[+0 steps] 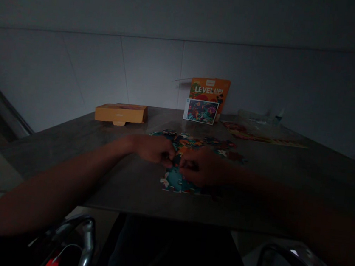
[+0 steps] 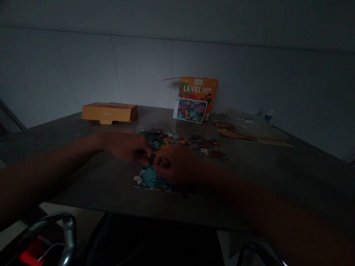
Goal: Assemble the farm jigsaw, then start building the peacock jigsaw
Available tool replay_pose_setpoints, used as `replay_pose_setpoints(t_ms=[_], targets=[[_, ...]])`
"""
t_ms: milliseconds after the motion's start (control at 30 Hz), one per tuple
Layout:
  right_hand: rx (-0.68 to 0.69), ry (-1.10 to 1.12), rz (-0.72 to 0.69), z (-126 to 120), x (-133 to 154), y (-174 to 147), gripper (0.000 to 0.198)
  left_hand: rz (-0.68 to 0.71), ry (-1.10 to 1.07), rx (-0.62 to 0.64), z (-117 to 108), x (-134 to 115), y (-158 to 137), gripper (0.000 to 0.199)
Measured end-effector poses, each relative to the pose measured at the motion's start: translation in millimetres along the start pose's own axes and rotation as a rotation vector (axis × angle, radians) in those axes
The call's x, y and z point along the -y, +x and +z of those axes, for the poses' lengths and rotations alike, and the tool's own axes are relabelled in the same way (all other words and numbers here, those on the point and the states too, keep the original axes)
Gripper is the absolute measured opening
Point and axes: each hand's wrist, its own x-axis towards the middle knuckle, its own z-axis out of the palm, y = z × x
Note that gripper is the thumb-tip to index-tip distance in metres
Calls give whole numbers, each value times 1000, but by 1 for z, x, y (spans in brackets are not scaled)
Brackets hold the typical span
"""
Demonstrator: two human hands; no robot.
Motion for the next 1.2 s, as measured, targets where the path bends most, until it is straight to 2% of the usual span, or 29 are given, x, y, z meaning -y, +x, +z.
replay_pose_setpoints(t_ms=[133,300,367,567,733,867,1067,1200], targets=[[-49,-62,8,1,10,-1,13,-42,51,-39,2,8,1,12],[38,-94,-77,6,25,-2,38,5,8,-58,3,11,2,14],[57,-83,-104,9,27,-2,41,19,-22,-42,3,10,2,13],[21,-197,-225,10,27,0,27,39,-88,-47,6,10,7,14],[-12,-397,-338,13,29,2,25,20,-119,-70,8,12,10,12],[-103,-489,-400,14,26,2,24,0,-110,-77,8,11,10,16],[-173,-449,-293,9,17,3,26,-13,-86,-54,7,10,8,15],[-115,-264,-150,1,12,3,27,-50,-21,-79,6,9,6,18]])
